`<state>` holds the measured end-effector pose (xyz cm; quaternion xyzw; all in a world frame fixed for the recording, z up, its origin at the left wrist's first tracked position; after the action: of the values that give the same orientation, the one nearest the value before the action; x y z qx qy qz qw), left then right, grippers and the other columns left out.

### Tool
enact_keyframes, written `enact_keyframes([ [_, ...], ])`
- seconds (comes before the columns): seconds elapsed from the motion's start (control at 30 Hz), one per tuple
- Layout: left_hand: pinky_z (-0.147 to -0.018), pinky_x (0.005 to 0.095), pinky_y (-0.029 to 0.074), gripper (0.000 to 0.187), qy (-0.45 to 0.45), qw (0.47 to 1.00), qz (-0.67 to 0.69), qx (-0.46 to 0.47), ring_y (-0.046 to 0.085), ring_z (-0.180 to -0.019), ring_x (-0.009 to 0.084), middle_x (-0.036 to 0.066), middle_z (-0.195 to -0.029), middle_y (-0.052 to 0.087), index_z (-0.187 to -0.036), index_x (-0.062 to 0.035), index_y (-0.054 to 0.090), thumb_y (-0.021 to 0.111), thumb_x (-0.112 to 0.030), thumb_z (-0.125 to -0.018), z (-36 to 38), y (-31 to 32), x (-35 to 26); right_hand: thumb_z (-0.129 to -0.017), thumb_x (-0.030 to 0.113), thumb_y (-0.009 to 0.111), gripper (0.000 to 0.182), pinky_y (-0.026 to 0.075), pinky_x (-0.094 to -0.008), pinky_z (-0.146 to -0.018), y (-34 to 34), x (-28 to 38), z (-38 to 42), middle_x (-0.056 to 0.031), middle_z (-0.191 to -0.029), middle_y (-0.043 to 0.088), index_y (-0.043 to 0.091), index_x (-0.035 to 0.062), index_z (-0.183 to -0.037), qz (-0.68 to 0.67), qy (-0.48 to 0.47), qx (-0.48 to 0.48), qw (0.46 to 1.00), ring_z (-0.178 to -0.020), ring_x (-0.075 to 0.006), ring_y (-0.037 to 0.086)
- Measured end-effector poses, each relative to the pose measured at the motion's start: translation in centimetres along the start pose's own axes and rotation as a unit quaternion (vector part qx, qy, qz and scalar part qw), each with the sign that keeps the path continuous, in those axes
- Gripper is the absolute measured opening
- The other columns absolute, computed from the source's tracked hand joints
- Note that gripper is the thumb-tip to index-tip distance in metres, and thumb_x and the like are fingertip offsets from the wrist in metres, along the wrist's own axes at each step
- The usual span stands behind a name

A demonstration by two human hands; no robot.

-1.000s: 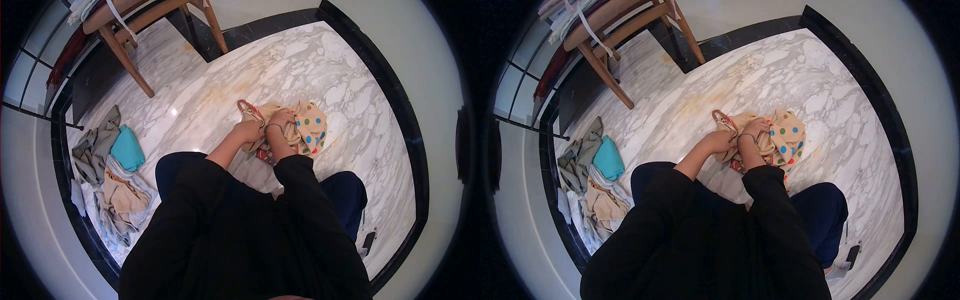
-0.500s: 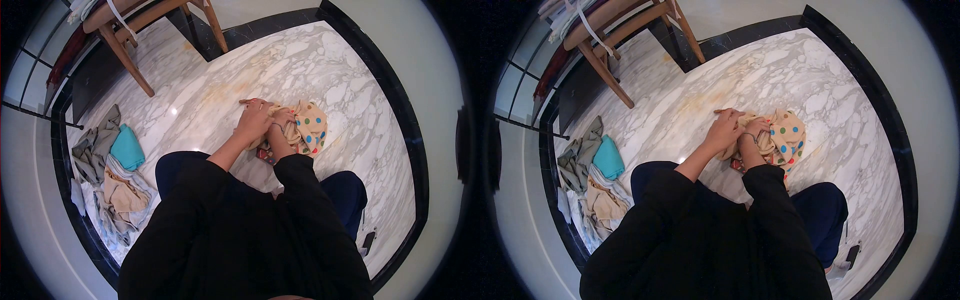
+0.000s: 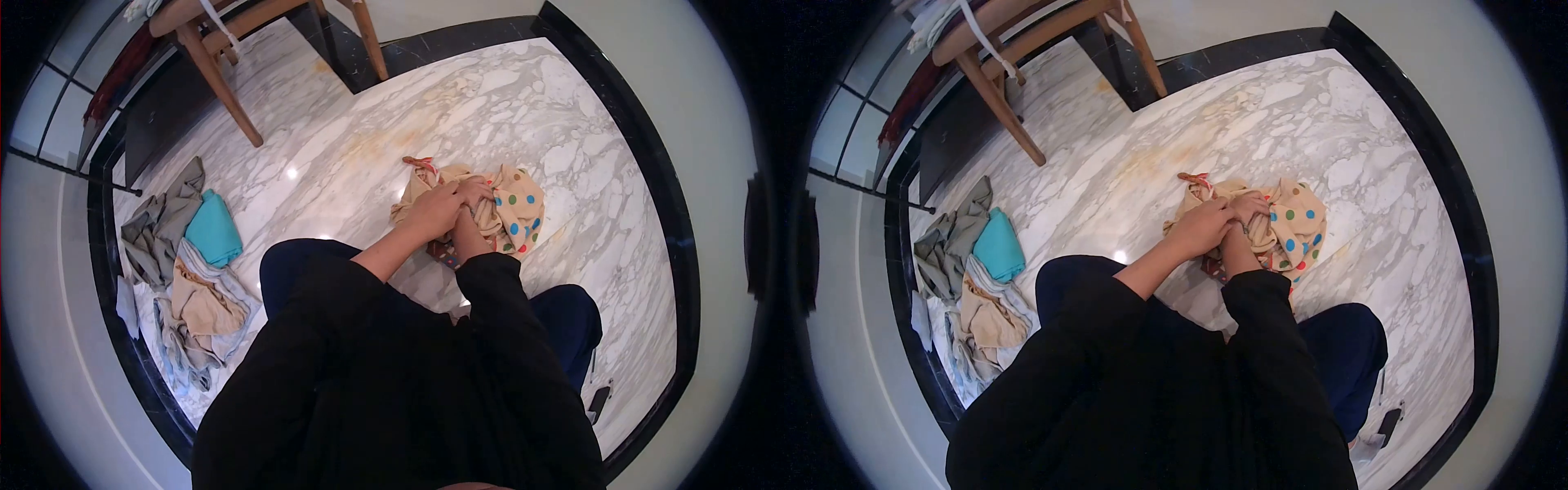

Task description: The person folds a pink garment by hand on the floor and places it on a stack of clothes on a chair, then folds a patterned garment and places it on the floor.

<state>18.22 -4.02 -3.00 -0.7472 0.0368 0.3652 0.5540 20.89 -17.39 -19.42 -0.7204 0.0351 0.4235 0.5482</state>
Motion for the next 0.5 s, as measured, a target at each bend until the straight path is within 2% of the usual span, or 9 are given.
enact_keyframes([
  [0.3,-0.077,0.0450,0.048,0.016,-0.067,0.998,0.018,-0.001,0.060,-0.089,0.0358,0.016,-0.097,0.058,-0.098,-0.0052,0.054,0.051,-0.011,-0.083,0.0,-0.2,0.6,-0.093,0.020,0.040,0.040,0.049,-0.0616,-0.071,1.0,0.0,-1.0,-0.0250,-0.103,0.055,0.056,-0.0111,-0.111,0.004,-0.001,-0.004,1.000,-0.090,-0.0462,0.060],
  [0.4,-0.076,0.0470,0.048,0.020,-0.102,0.995,0.010,0.021,0.060,-0.089,0.0373,0.019,-0.097,0.060,-0.099,-0.0039,0.052,0.054,-0.011,-0.080,0.0,0.4,1.2,-0.093,0.022,0.040,0.043,0.048,-0.0633,-0.071,-0.8,-1.0,-0.1,-0.0259,-0.103,0.055,0.055,-0.0126,-0.113,-0.012,-0.003,-0.003,1.000,-0.089,-0.0479,0.060],
  [0.5,-0.075,0.0480,0.047,0.024,-0.133,0.989,0.017,0.068,0.061,-0.088,0.0384,0.019,-0.093,0.062,-0.098,-0.0032,0.051,0.058,-0.012,-0.077,0.1,0.2,1.6,-0.091,0.020,0.039,0.040,0.049,-0.0639,-0.067,-1.4,-1.7,0.3,-0.0270,-0.096,0.057,0.056,-0.0127,-0.107,-0.010,-0.021,-0.041,0.999,-0.085,-0.0496,0.061],
])
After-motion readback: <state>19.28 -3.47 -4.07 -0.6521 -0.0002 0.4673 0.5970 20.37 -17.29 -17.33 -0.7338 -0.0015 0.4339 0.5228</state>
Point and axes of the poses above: each hand's wrist, its own z-axis away from the middle knuckle, its own y-axis out of the palm, x = y × z, the point moved 3 cm from there along -z, towards the middle knuckle
